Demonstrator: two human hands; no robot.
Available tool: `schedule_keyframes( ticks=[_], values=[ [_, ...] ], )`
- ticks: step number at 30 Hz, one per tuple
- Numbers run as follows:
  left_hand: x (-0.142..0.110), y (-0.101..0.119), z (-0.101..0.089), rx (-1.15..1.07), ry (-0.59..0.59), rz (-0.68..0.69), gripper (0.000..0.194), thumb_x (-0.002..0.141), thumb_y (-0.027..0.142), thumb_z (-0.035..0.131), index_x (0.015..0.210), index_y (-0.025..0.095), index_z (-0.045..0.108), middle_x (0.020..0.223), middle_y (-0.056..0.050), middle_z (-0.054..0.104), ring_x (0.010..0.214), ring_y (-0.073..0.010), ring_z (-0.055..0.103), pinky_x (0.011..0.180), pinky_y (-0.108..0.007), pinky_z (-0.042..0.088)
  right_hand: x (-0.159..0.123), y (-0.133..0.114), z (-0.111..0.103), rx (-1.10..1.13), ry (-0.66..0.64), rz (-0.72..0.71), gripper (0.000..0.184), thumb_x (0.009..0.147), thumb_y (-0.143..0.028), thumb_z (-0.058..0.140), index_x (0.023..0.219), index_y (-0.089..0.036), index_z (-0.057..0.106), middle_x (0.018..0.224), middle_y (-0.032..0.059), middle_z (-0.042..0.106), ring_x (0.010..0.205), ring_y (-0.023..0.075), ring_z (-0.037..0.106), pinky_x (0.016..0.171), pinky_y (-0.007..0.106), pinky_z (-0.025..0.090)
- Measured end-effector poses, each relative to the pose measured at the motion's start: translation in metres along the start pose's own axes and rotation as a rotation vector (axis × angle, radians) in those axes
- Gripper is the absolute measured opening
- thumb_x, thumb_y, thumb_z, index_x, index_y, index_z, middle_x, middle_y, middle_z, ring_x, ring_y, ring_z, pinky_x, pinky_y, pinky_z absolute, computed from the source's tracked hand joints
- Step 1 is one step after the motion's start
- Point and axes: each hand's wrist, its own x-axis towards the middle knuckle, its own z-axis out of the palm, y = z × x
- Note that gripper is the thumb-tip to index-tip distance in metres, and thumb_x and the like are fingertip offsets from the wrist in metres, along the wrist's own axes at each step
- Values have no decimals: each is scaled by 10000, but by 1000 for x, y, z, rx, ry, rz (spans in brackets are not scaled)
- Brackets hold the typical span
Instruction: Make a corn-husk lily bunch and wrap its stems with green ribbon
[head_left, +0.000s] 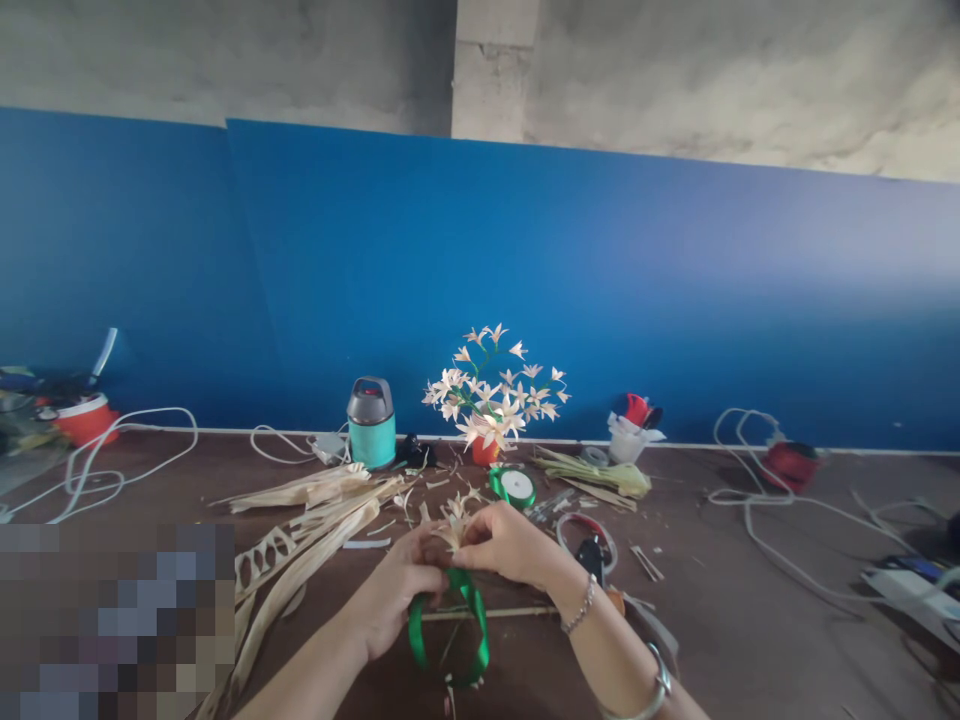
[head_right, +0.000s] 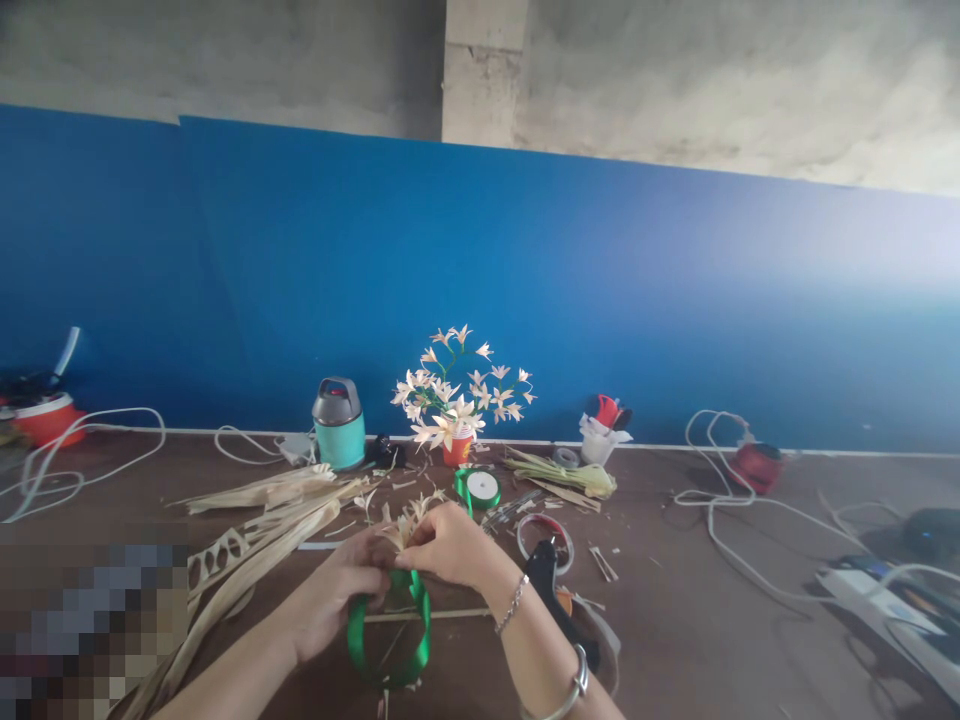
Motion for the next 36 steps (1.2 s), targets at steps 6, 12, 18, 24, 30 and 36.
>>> schedule_keyframes(
  ticks=[6, 12, 18, 24, 30, 36],
  values=[
    [-1, 1, 1, 71, 12, -14, 371, 470, 39, 496, 817, 147, 569, 497, 97, 353, 405, -27, 222, 416, -207, 83, 0, -2, 2, -30, 17, -18, 191, 625, -256, 626, 494, -137, 555, 450, -68, 378, 461, 63, 308, 426, 195, 236],
    [-2, 4, 2, 89, 30, -74, 418, 489, 61, 533, 895, 156, 566, 479, 105, 349, 379, -18, 197, 412, -208, 56, 1, 1, 6, -48, 22, -22, 149, 621, -245, 619, 521, -136, 597, 472, -56, 438, 470, 68, 355, 441, 190, 271],
    [1, 2, 0, 109, 58, -121, 477, 494, 93, 569, 966, 159, 556, 458, 102, 411, 338, -13, 189, 388, -207, 40, 5, 4, 10, -53, 22, -29, 123, 626, -223, 602, 543, -133, 608, 479, -51, 454, 471, 68, 382, 444, 179, 288],
    [3, 0, -1, 126, 84, -118, 470, 480, 85, 566, 943, 163, 560, 444, 100, 441, 327, -18, 216, 364, -196, 67, 6, 8, 14, -77, 45, -16, 144, 622, -233, 604, 525, -127, 594, 471, -48, 450, 472, 70, 379, 436, 178, 284],
    [2, -2, -1, 164, 67, -108, 437, 483, 75, 621, 908, 167, 577, 609, 52, 587, 327, -1, 271, 360, -192, 71, 5, 6, 16, -114, 68, -2, 170, 619, -230, 592, 485, -132, 557, 445, -54, 401, 454, 64, 341, 420, 183, 253],
    [5, -4, -4, 255, 101, -131, 325, 479, 83, 611, 791, 161, 562, 569, 62, 576, 318, -14, 290, 360, -195, 90, 5, 2, 20, -176, 117, 3, 147, 620, -193, 586, 488, -128, 588, 454, -37, 479, 485, 73, 381, 450, 190, 257]
  ],
)
